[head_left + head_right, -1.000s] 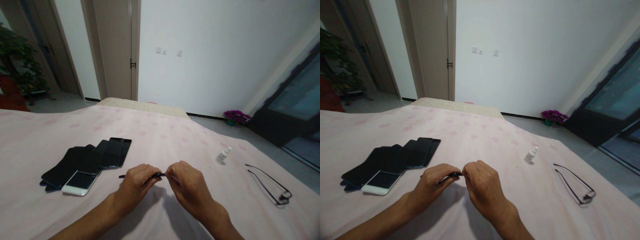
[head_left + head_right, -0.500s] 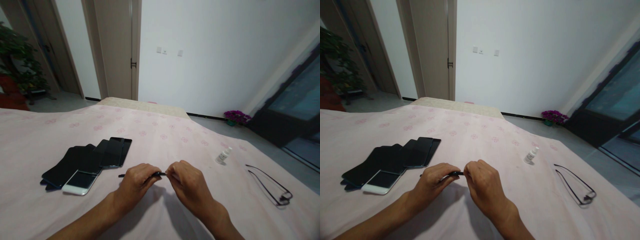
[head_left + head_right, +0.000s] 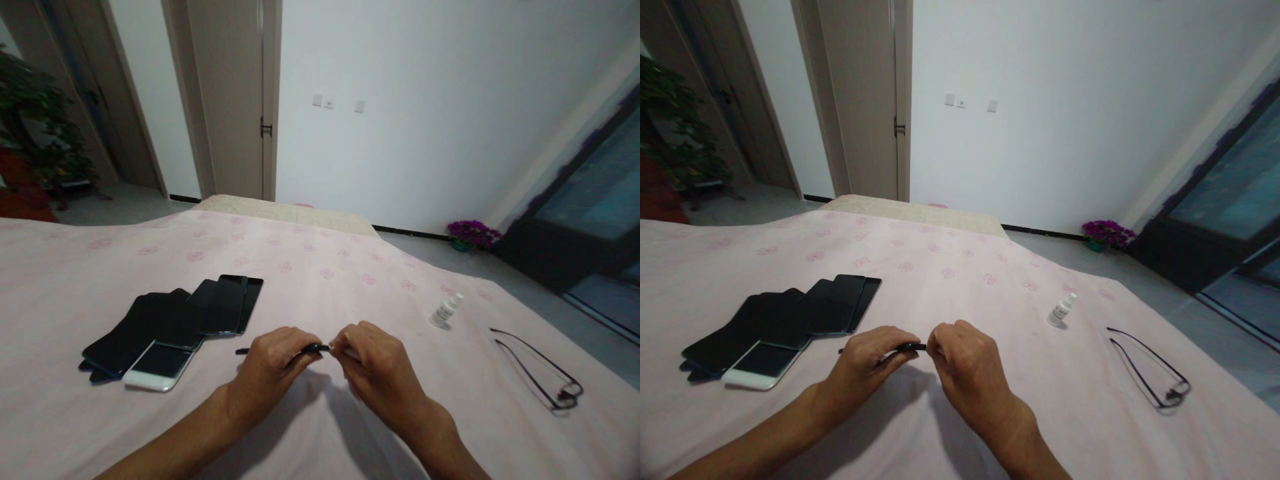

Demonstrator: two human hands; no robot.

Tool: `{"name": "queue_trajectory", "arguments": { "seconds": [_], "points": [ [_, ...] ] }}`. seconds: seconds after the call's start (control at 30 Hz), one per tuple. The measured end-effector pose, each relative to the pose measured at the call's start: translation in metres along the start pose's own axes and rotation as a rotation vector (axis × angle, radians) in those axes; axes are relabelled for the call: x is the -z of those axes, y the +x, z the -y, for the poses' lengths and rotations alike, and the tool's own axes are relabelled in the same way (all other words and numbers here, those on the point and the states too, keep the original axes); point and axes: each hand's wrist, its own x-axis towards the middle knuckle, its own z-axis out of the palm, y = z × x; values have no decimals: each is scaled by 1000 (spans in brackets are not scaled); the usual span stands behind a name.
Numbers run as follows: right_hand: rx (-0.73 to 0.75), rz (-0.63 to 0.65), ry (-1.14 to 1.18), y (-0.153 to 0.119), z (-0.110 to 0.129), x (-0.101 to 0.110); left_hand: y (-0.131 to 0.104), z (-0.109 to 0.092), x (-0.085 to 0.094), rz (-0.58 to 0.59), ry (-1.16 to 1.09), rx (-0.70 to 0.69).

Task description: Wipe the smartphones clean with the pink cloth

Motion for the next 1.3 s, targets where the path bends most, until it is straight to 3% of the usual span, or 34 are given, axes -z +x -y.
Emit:
{"name": "queue_trajectory", "arguments": {
  "seconds": [0.23,0.53,0.7,0.87,1.0,1.13,1.3],
  "points": [
    [-24,2,55,1,-1,-4,1,0,0,-16,-19,27],
    [-1,28,136,-1,-18,-32,-1,9,-5,20,-58,214],
    [-78,39,242,-3,-34,-47,3,15,0,137,84,271],
    [-297,0,357,-3,-55,-56,14,31,27,322,373,419],
    [-389,-22,413,-3,-64,-60,17,42,41,437,440,472],
    [-427,-32,421,-4,-69,-64,15,38,36,498,506,442],
    [-503,-106,390,-3,-76,-62,12,30,22,488,570,405]
  ]
}}
